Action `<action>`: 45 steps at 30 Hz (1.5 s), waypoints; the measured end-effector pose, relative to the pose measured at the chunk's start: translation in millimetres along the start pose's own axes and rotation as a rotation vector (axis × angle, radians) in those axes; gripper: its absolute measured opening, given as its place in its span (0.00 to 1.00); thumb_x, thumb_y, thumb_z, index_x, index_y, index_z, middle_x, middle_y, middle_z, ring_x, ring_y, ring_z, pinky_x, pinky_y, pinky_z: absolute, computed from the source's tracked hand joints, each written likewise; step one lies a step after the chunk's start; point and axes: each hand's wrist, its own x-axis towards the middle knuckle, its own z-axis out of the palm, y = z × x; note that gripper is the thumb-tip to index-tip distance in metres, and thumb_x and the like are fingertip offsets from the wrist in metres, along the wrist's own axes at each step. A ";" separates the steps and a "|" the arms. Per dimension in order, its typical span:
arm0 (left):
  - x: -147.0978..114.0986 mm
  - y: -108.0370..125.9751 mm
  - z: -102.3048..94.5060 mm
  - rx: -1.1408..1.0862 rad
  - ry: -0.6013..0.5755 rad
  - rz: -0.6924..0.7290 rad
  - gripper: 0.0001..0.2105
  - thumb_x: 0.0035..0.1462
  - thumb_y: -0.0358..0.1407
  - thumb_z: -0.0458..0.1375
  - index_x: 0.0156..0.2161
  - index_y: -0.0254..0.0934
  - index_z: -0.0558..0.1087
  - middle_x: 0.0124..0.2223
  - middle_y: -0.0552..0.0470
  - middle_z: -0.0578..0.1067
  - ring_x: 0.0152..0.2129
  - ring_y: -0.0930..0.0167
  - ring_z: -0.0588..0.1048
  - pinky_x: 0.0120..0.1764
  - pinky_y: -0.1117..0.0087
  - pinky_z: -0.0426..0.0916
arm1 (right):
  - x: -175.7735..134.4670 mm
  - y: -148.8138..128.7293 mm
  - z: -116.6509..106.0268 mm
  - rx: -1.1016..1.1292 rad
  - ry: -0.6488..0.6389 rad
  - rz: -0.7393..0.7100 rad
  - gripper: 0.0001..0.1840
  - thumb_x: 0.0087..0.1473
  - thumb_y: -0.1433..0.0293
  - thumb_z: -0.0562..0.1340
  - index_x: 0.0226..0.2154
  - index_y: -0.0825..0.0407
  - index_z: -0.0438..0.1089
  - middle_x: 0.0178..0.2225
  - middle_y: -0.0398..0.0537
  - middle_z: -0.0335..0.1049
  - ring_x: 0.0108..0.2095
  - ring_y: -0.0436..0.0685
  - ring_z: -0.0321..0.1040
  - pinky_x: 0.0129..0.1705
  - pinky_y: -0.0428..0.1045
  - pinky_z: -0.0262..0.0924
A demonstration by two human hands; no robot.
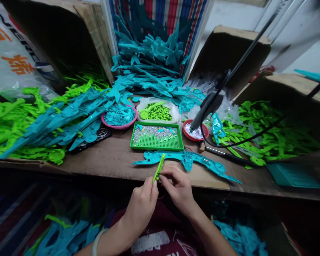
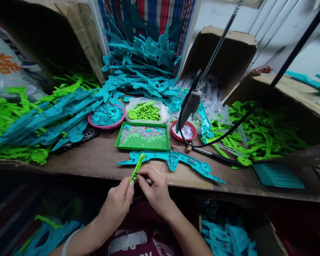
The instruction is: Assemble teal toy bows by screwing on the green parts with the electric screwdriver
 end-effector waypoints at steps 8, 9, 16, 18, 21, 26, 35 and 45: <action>-5.6 -1.3 2.0 0.008 0.008 0.067 0.13 0.71 0.35 0.42 0.42 0.37 0.70 0.27 0.51 0.79 0.17 0.68 0.78 0.20 0.72 0.64 | 6.8 -5.9 -4.5 -0.037 -0.078 0.118 0.09 0.48 0.81 0.62 0.24 0.51 0.66 0.23 0.38 0.62 0.24 0.47 0.59 0.25 0.44 0.53; -5.7 -0.9 0.4 -0.046 -0.012 0.043 0.13 0.71 0.35 0.43 0.43 0.37 0.70 0.26 0.51 0.79 0.18 0.69 0.78 0.20 0.72 0.64 | 7.5 -6.2 -6.5 -0.039 -0.097 0.116 0.09 0.49 0.81 0.62 0.24 0.52 0.67 0.23 0.39 0.63 0.25 0.48 0.59 0.25 0.44 0.53; -7.2 1.8 -4.3 -0.360 -0.133 -0.193 0.13 0.70 0.35 0.44 0.46 0.38 0.71 0.17 0.62 0.67 0.09 0.75 0.66 0.16 0.76 0.61 | 2.0 -4.5 -14.5 0.052 -0.186 0.181 0.04 0.59 0.70 0.65 0.36 0.50 0.78 0.33 0.48 0.76 0.33 0.53 0.72 0.32 0.47 0.66; -8.6 1.6 -2.4 -0.389 -0.145 -0.221 0.13 0.69 0.36 0.44 0.46 0.39 0.71 0.18 0.62 0.67 0.08 0.76 0.65 0.15 0.77 0.61 | 0.0 -2.6 -14.1 0.037 -0.152 0.215 0.04 0.58 0.69 0.66 0.35 0.50 0.78 0.31 0.47 0.76 0.30 0.52 0.72 0.31 0.47 0.66; -11.1 0.6 0.9 -0.421 -0.160 -0.245 0.13 0.69 0.37 0.44 0.45 0.39 0.71 0.18 0.62 0.66 0.08 0.77 0.64 0.15 0.77 0.60 | -0.3 0.4 -14.0 0.028 -0.149 0.213 0.04 0.57 0.68 0.67 0.32 0.51 0.77 0.28 0.45 0.75 0.28 0.51 0.70 0.29 0.46 0.64; -15.2 -1.1 4.5 -0.464 -0.173 -0.270 0.14 0.70 0.38 0.43 0.46 0.37 0.71 0.19 0.62 0.65 0.09 0.77 0.65 0.15 0.78 0.59 | -1.0 3.1 -14.8 0.050 -0.188 0.116 0.03 0.58 0.70 0.66 0.34 0.50 0.78 0.31 0.46 0.77 0.32 0.53 0.73 0.34 0.48 0.67; -24.5 -1.1 8.7 -0.533 -0.194 -0.314 0.17 0.71 0.42 0.43 0.52 0.38 0.70 0.21 0.60 0.67 0.09 0.77 0.66 0.14 0.78 0.61 | -8.3 0.8 -10.7 -0.017 -0.124 0.137 0.03 0.58 0.71 0.66 0.32 0.51 0.76 0.28 0.46 0.76 0.30 0.53 0.72 0.33 0.48 0.67; -29.8 -1.0 12.9 -0.640 -0.212 -0.432 0.18 0.71 0.44 0.43 0.50 0.37 0.71 0.21 0.61 0.66 0.10 0.79 0.66 0.13 0.80 0.61 | -13.9 3.3 -11.5 0.260 -0.155 0.386 0.04 0.57 0.68 0.66 0.34 0.51 0.76 0.30 0.45 0.76 0.28 0.50 0.73 0.31 0.46 0.70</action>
